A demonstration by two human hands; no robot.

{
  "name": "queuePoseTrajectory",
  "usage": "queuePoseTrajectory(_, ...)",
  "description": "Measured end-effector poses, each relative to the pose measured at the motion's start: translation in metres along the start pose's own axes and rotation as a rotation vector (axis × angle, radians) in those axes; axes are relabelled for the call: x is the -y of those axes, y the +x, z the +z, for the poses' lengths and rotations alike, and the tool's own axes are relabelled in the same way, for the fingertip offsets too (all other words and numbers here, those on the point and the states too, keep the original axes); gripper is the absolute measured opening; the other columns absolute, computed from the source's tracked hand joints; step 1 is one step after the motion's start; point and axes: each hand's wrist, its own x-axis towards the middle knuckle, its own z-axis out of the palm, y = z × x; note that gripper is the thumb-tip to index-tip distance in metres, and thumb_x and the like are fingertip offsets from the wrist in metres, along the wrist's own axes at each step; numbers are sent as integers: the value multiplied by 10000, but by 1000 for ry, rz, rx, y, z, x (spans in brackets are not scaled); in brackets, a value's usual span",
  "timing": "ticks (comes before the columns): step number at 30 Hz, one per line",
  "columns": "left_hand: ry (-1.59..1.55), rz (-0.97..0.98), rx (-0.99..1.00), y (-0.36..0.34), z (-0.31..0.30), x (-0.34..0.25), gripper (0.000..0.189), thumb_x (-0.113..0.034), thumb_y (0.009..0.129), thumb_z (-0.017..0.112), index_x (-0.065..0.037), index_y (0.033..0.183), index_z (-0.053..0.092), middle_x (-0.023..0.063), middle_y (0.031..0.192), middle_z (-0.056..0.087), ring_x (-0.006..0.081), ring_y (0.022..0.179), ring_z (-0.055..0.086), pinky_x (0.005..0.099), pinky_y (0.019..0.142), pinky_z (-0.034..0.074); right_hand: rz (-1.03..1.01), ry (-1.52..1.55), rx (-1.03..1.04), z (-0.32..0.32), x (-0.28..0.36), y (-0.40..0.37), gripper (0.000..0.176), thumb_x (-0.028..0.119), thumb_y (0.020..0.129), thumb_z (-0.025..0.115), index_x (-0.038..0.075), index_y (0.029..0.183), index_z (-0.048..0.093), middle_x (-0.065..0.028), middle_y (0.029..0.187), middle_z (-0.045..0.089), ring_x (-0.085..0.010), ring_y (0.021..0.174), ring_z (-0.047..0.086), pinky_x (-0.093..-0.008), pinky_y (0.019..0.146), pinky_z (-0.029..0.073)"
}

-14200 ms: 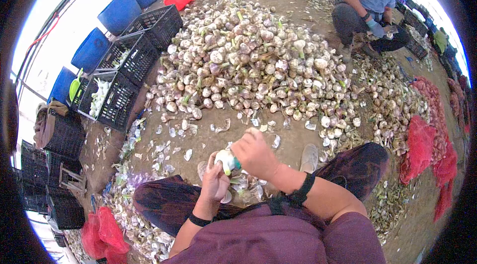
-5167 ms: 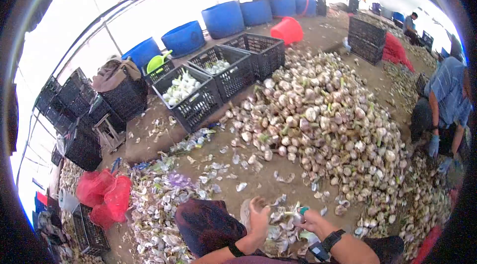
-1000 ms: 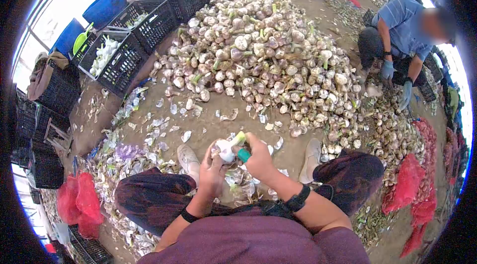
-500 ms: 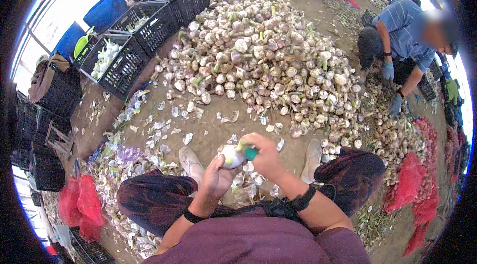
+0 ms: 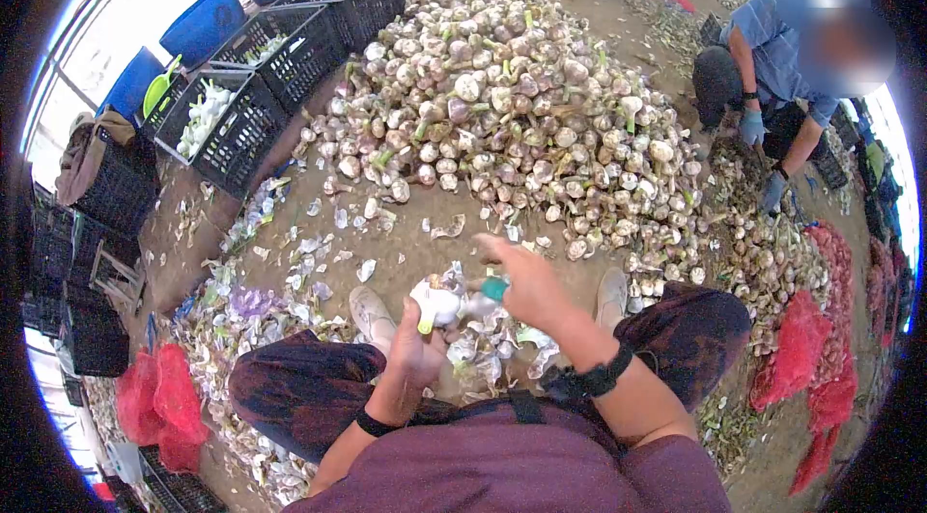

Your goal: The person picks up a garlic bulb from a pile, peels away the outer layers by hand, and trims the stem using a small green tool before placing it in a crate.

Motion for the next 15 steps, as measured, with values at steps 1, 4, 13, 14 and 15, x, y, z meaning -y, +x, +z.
queuePoseTrajectory(1, 5, 23, -25, 2, 0, 1, 484, -482, 894, 407, -96, 1182, 449, 90, 1068, 568, 197, 834, 548, 351, 682, 455, -89, -13, 50, 2, 8, 0, 304, 207, 720, 673, 82, 992, 617, -93, 832, 637, -298, 817, 592, -381, 723, 444)
queuePoseTrajectory(4, -29, 1, 0, 2, 8, -2, 491, -493, 892, 395, -77, 1140, 476, 76, 1054, 565, 199, 917, 545, 361, 802, 452, -303, -61, 115, 11, 15, -4, 273, 119, 693, 639, 76, 962, 620, -84, 856, 635, -277, 820, 582, -370, 717, 426)
queuePoseTrajectory(13, -117, 4, 46, -2, 3, -4, 331, -229, 884, 478, -52, 1161, 442, 72, 1083, 537, 199, 965, 533, 357, 861, 424, -499, -253, 46, 19, 11, -8, 202, 70, 650, 593, 56, 851, 604, -42, 753, 591, -210, 760, 555, -339, 730, 396)
queuePoseTrajectory(14, -132, 7, 43, -2, 1, -3, 305, -160, 882, 470, -57, 1167, 430, 70, 1074, 532, 186, 945, 534, 341, 834, 429, -535, -313, 39, 19, 13, -8, 188, 66, 650, 589, 53, 837, 597, -40, 740, 584, -206, 750, 550, -339, 727, 396)
queuePoseTrajectory(15, -148, -4, 42, -3, 2, -3, 310, -140, 867, 482, -56, 1161, 432, 70, 1064, 533, 188, 940, 534, 340, 827, 431, -570, -373, 31, 20, 13, -8, 175, 63, 649, 585, 51, 823, 591, -39, 726, 576, -202, 741, 545, -339, 724, 395)
